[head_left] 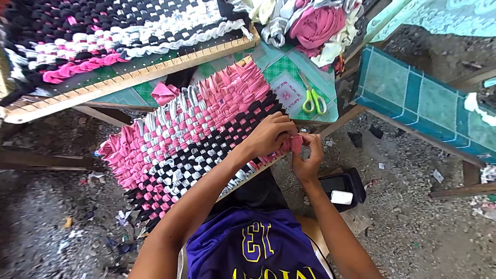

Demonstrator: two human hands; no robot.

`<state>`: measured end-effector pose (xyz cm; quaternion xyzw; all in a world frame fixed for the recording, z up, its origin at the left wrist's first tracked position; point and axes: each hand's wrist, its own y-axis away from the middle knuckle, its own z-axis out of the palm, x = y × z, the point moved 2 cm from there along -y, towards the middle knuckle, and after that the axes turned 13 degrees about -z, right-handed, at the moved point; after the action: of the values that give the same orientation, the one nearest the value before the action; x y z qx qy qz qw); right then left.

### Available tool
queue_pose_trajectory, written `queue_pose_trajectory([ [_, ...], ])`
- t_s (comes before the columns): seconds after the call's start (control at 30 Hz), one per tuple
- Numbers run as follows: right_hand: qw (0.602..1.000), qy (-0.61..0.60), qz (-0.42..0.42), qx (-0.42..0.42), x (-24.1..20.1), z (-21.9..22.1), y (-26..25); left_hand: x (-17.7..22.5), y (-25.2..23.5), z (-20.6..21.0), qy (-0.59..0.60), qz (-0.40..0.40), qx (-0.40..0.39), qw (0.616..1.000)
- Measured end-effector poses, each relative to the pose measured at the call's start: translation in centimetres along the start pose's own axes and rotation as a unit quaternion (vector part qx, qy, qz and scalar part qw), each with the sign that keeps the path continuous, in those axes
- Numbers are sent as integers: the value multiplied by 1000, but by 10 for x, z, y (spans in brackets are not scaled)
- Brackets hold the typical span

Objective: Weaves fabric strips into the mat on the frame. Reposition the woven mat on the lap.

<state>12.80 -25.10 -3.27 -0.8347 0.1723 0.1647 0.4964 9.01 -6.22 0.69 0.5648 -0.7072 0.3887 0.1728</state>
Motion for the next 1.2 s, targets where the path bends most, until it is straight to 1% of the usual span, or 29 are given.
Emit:
queue_pose_trajectory([
  [0.13, 998, 18, -56, -32, 5, -4, 9, 0, 2, 1, -17, -6, -7, 1000],
  [0.23, 996, 26, -72, -49, 7, -6, 24, 0, 3, 0, -19, 1, -9, 1000],
  [0.33, 996, 41, -66, -44, 4, -10, 33, 5, 8, -2, -2, 17, -25, 1000],
  [0.4, 997, 47, -49, -22, 0, -12, 35, 7, 11, -2, 12, 22, -22, 999],
  [0.47, 999, 34, -32, 10, -3, -12, 35, 9, 14, -1, 25, 12, -4, 1000],
  [0.53, 999, 22, -27, 25, -6, -11, 33, 12, 15, -2, 35, -11, 1, 999],
  [0.63, 999, 23, -33, 1, -7, -13, 27, 15, 16, -4, 57, -29, 2, 998],
  [0.73, 999, 20, -42, -10, -7, -17, 19, 17, 25, -4, 58, -54, 48, 996],
  [0.83, 998, -14, -58, -16, -11, -21, 9, 18, 32, 2, 34, -66, 77, 994],
  [1.0, 994, -26, -89, -54, -11, -21, 4, 40, 44, 15, -89, -91, 69, 990],
  [1.2, 991, -50, -105, -65, -9, -23, 3, 61, 58, 27, -171, -141, 27, 975],
])
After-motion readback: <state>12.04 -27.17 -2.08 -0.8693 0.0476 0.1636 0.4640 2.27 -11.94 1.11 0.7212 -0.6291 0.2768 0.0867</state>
